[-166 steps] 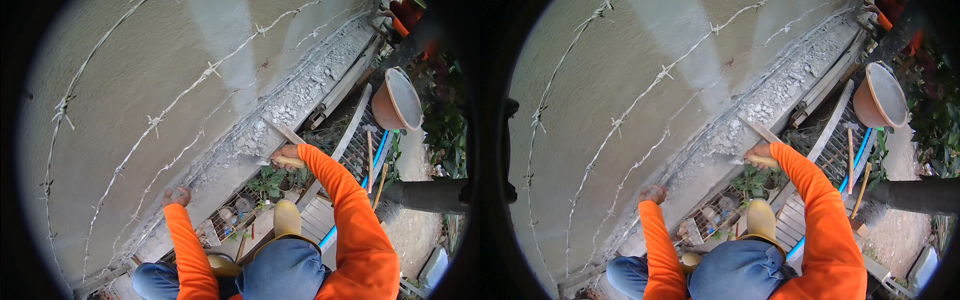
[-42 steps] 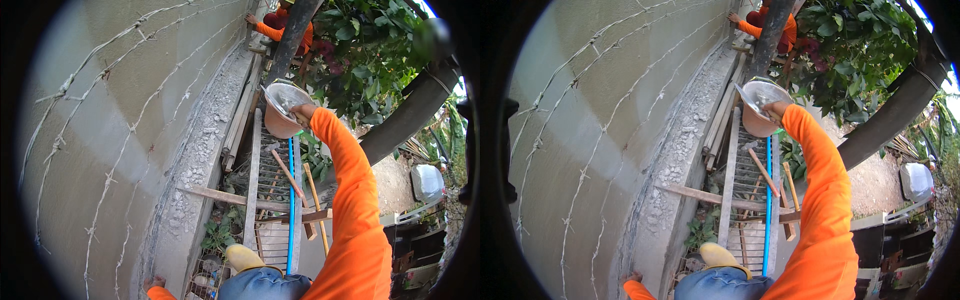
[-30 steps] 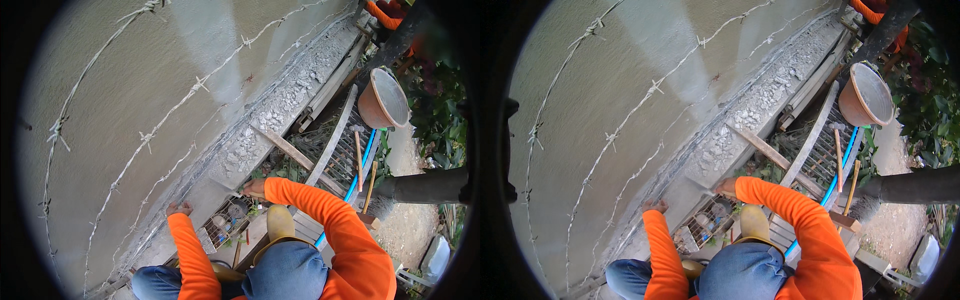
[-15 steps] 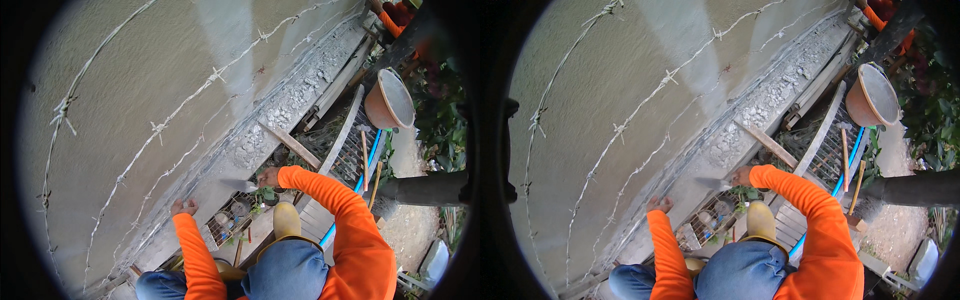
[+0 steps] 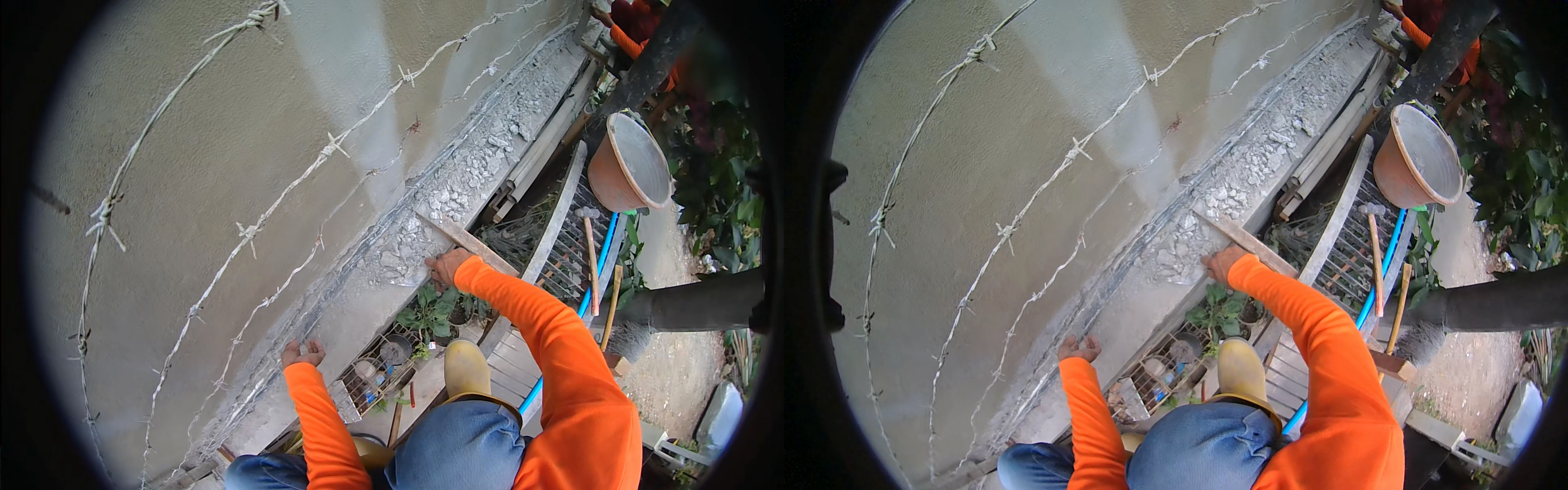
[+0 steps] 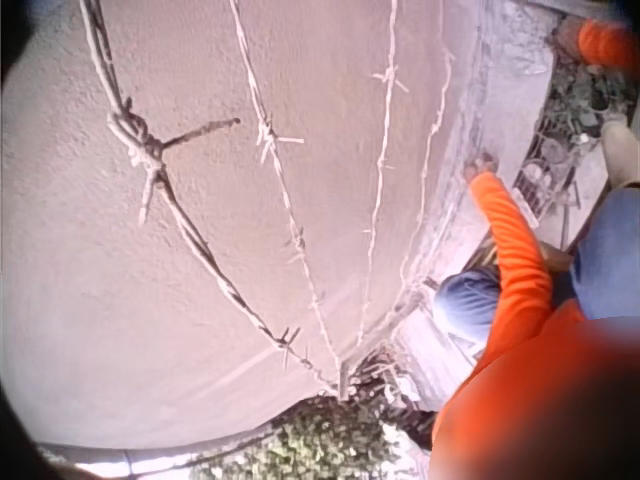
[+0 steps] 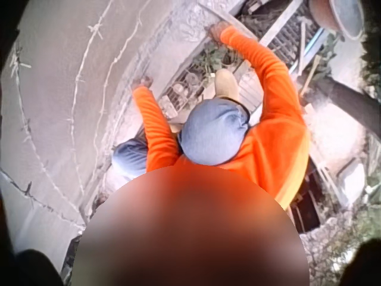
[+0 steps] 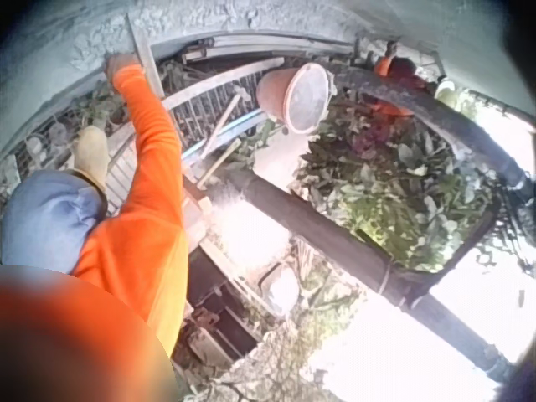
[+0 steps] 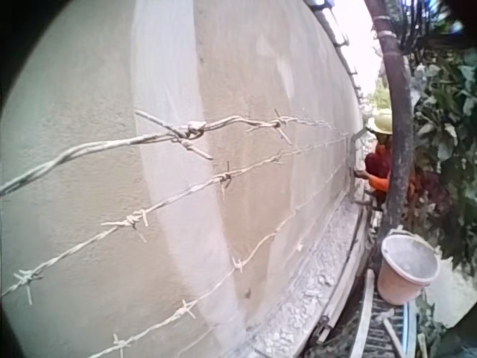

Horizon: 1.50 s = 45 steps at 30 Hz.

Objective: The person applies and smooths wet plaster along the base of a concrete wall using a trowel and a wooden float. They repeatedly scoop plaster from a nearby bucket and spread it evenly along the wall edge while standing on a scaffold.

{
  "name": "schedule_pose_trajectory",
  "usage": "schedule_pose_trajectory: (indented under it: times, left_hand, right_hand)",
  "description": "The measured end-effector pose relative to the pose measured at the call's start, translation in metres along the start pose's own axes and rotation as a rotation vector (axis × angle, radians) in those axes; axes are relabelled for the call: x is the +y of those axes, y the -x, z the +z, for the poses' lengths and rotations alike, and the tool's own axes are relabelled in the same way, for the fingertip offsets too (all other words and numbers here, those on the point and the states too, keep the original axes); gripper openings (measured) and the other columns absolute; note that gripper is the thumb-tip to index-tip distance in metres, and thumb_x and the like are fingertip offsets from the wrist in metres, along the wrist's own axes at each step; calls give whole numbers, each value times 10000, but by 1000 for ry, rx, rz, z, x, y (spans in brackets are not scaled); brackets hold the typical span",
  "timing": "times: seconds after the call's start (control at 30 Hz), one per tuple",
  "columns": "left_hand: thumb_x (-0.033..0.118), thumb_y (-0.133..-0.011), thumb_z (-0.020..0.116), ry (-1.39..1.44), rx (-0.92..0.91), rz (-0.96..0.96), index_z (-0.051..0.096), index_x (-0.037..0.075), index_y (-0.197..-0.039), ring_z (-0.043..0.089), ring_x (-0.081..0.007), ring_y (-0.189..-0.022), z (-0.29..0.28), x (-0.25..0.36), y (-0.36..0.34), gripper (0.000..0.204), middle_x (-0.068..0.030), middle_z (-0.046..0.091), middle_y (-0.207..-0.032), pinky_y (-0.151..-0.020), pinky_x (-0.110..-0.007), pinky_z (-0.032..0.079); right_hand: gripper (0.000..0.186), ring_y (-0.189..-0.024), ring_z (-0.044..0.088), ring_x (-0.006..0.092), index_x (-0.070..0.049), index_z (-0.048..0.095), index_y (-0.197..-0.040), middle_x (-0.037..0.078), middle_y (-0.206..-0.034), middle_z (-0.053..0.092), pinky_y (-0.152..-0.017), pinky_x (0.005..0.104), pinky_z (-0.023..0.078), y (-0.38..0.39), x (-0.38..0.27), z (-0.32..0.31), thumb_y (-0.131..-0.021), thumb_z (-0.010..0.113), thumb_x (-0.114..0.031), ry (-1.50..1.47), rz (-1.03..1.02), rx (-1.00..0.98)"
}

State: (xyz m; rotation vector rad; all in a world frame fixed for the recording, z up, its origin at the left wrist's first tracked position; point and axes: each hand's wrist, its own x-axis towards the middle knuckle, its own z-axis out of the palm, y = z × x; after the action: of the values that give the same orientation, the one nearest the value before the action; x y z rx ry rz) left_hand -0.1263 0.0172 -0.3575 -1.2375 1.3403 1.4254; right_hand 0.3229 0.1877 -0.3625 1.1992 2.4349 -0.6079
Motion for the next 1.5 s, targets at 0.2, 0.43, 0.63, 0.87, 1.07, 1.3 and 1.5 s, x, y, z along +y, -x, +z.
schedule_pose_trajectory:
  times: [0.2, 0.43, 0.63, 0.87, 1.07, 1.3, 1.5]
  left_hand:
    - [183, -872, 610, -7, 12, 31, 535, 209, -1164, 519, -251, -1045, 2, 1, -8, 302, -104, 475, -1151, -835, -466, 481]
    - [168, -873, 595, -1, -91, 23, 406, 248, -1395, 505, -256, -1047, 3, 7, -10, 560, -105, 445, -1197, -831, -463, 479]
    - [159, -863, 603, 26, -116, 5, 343, 228, -1480, 507, -288, -1106, 9, 18, -16, 674, -120, 437, -1284, -863, -492, 493]
    - [129, -832, 637, 117, -105, -47, 357, 133, -1449, 509, -331, -1164, 9, 29, -29, 677, -115, 445, -1313, -889, -513, 508]
    - [134, -754, 693, 148, 0, -115, 433, 114, -1382, 553, -299, -1155, 20, 37, -41, 680, -147, 499, -1313, -836, -490, 549]
    - [137, -638, 781, 225, 88, -142, 511, 100, -1326, 549, -280, -1150, 26, 41, -59, 740, -146, 502, -1283, -827, -462, 574]
    - [126, -599, 808, 154, 69, -105, 546, 94, -1276, 512, -292, -1170, 30, 29, -49, 727, -140, 485, -1256, -828, -456, 576]
  right_hand:
    - [379, -819, 703, 384, -133, 593, -1251, 176, -884, 724, -763, 503, 547, 11, -2, 6, -952, 505, -349, -90, 8, 83]
    - [408, -873, 708, 383, -155, 573, -1307, 167, -979, 729, -795, 505, 551, 31, -3, 5, -979, 481, -378, -71, 40, 91]
    - [427, -914, 697, 384, -150, 562, -1325, 172, -979, 726, -840, 495, 538, 45, 3, -4, -976, 484, -382, -106, 49, 150]
    - [395, -918, 681, 390, -129, 593, -1258, 190, -969, 714, -831, 501, 529, 108, 7, -55, -966, 495, -376, -208, 87, 210]
    - [394, -877, 668, 435, -129, 595, -1219, 218, -874, 703, -798, 534, 514, 209, 33, -138, -953, 533, -413, -303, 368, 314]
    - [331, -662, 651, 354, -86, 672, -989, 163, -697, 629, -631, 471, 485, 327, 153, -196, -945, 598, -406, -354, 587, 784]
    - [261, -365, 401, 162, -77, 606, -830, 39, -537, 441, -357, 334, 280, 379, 235, -219, -955, 575, -304, -1062, 1013, 810]
